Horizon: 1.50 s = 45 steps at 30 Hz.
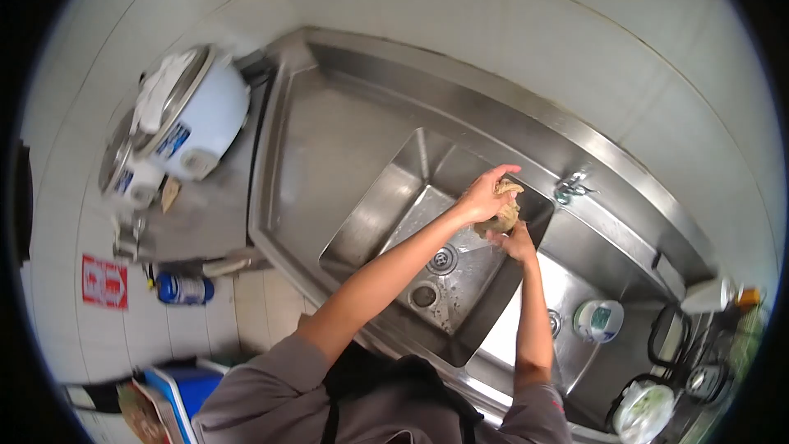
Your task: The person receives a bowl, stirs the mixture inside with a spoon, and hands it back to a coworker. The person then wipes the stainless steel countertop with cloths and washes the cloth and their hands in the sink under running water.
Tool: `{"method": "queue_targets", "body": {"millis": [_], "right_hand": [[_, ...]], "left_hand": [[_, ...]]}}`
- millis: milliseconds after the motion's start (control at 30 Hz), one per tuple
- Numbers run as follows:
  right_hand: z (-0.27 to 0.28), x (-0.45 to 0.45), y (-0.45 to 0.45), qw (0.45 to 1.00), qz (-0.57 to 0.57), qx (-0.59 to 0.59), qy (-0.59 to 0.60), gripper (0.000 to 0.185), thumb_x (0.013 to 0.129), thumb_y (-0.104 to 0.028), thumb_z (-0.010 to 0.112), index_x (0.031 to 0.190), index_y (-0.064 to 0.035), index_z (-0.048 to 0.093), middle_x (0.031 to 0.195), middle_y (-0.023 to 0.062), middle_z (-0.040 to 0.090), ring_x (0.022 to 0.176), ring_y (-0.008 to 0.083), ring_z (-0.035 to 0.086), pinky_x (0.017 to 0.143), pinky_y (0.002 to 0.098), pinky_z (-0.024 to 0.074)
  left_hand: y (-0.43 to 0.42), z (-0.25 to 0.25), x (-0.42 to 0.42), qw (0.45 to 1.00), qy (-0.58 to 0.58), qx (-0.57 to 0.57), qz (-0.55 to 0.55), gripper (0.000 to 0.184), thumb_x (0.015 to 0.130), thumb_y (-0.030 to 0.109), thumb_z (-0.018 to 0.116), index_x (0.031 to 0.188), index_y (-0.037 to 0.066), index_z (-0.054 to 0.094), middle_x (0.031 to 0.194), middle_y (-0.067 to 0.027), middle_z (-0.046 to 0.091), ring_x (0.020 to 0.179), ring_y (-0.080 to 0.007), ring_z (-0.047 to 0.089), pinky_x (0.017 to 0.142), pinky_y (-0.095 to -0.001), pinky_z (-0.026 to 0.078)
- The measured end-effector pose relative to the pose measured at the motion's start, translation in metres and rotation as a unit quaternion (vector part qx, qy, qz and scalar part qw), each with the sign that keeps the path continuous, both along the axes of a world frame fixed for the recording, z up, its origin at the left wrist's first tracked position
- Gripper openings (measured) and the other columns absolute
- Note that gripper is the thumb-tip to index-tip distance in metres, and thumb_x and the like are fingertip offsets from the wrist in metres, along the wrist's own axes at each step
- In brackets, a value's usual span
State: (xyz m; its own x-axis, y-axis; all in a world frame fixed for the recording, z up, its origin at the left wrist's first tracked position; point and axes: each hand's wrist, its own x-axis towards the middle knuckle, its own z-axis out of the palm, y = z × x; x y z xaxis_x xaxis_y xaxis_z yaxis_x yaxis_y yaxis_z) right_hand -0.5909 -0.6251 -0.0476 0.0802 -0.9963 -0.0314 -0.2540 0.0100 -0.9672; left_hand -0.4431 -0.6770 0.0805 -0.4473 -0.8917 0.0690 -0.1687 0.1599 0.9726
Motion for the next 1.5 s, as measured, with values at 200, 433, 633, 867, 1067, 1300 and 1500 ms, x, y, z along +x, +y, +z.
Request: {"method": "queue_targets", "body": {"millis": [200, 433, 633, 867, 1067, 1300, 1500], "right_hand": [[0.004, 0.051, 0.008, 0.977, 0.012, 0.169, -0.13, 0.026, 0.07, 0.004, 0.057, 0.095, -0.0022, 0.056, 0.088, 0.0011, 0.058, 0.077, 0.0093, 0.054, 0.071, 0.0226, 0.0441], [0.031, 0.101, 0.054, 0.932, -0.087, 0.202, -0.288, 0.034, 0.079, -0.031, 0.058, 0.103, -0.0076, 0.053, 0.099, 0.002, 0.056, 0.091, 0.0139, 0.051, 0.08, 0.027, 0.0376], [-0.041, 0.108, 0.053, 0.794, -0.108, 0.23, -0.552, 0.043, 0.084, -0.043, 0.051, 0.106, -0.0064, 0.052, 0.098, 0.0066, 0.055, 0.093, 0.0199, 0.053, 0.081, 0.0352, 0.044], [0.02, 0.157, 0.056, 0.906, -0.183, 0.091, -0.37, 0.032, 0.086, -0.021, 0.051, 0.112, -0.0012, 0.049, 0.101, 0.0087, 0.054, 0.086, 0.0171, 0.054, 0.075, 0.03, 0.0468], [0.046, 0.126, 0.026, 0.839, 0.062, 0.317, -0.437, 0.039, 0.09, -0.014, 0.041, 0.127, -0.0028, 0.037, 0.105, 0.0136, 0.055, 0.085, 0.0158, 0.054, 0.077, 0.0289, 0.0451], [0.095, 0.138, -0.012, 0.812, 0.442, 0.38, 0.036, 0.046, 0.075, 0.001, 0.054, 0.121, -0.001, 0.046, 0.078, 0.0073, 0.06, 0.056, 0.0088, 0.049, 0.051, 0.022, 0.0416], [0.024, 0.172, -0.009, 0.83, 0.257, 0.09, 0.487, 0.026, 0.074, -0.002, 0.048, 0.097, 0.0021, 0.06, 0.093, 0.0234, 0.06, 0.083, 0.0302, 0.06, 0.072, 0.0376, 0.048]], "left_hand": [[0.034, -0.123, 0.084, 0.96, -0.274, 0.036, 0.049, 0.078, 0.065, -0.001, 0.065, 0.132, 0.016, 0.029, 0.132, -0.0204, 0.029, 0.119, -0.0373, 0.033, 0.1, -0.0355, 0.031], [0.083, -0.181, 0.071, 0.949, -0.026, 0.192, 0.249, 0.048, 0.062, 0.007, 0.067, 0.107, 0.003, 0.052, 0.097, -0.0117, 0.06, 0.091, -0.0205, 0.057, 0.075, -0.0308, 0.047], [0.123, -0.146, 0.045, 0.881, 0.211, 0.262, 0.331, 0.036, 0.073, 0.008, 0.061, 0.107, 0.006, 0.049, 0.101, -0.0076, 0.055, 0.101, -0.0168, 0.049, 0.084, -0.0328, 0.041], [0.092, -0.127, 0.063, 0.72, 0.421, 0.397, 0.383, 0.01, 0.079, 0.006, 0.054, 0.089, 0.003, 0.057, 0.087, -0.0072, 0.06, 0.081, -0.0184, 0.058, 0.07, -0.0295, 0.047], [0.122, -0.078, 0.075, 0.93, 0.098, -0.262, 0.237, 0.014, 0.06, -0.003, 0.054, 0.052, 0.007, 0.05, 0.075, -0.0042, 0.055, 0.083, -0.0225, 0.053, 0.074, -0.0329, 0.043], [0.131, -0.055, 0.097, 0.699, -0.308, -0.627, -0.157, 0.01, 0.055, 0.02, 0.053, 0.048, 0.013, 0.054, 0.065, 0.0012, 0.05, 0.082, -0.0182, 0.048, 0.075, -0.03, 0.04], [0.118, -0.107, 0.072, 0.692, -0.533, -0.413, -0.257, 0.015, 0.066, 0.019, 0.052, 0.064, 0.009, 0.063, 0.085, -0.0021, 0.061, 0.095, -0.0195, 0.05, 0.084, -0.0319, 0.04]]}}
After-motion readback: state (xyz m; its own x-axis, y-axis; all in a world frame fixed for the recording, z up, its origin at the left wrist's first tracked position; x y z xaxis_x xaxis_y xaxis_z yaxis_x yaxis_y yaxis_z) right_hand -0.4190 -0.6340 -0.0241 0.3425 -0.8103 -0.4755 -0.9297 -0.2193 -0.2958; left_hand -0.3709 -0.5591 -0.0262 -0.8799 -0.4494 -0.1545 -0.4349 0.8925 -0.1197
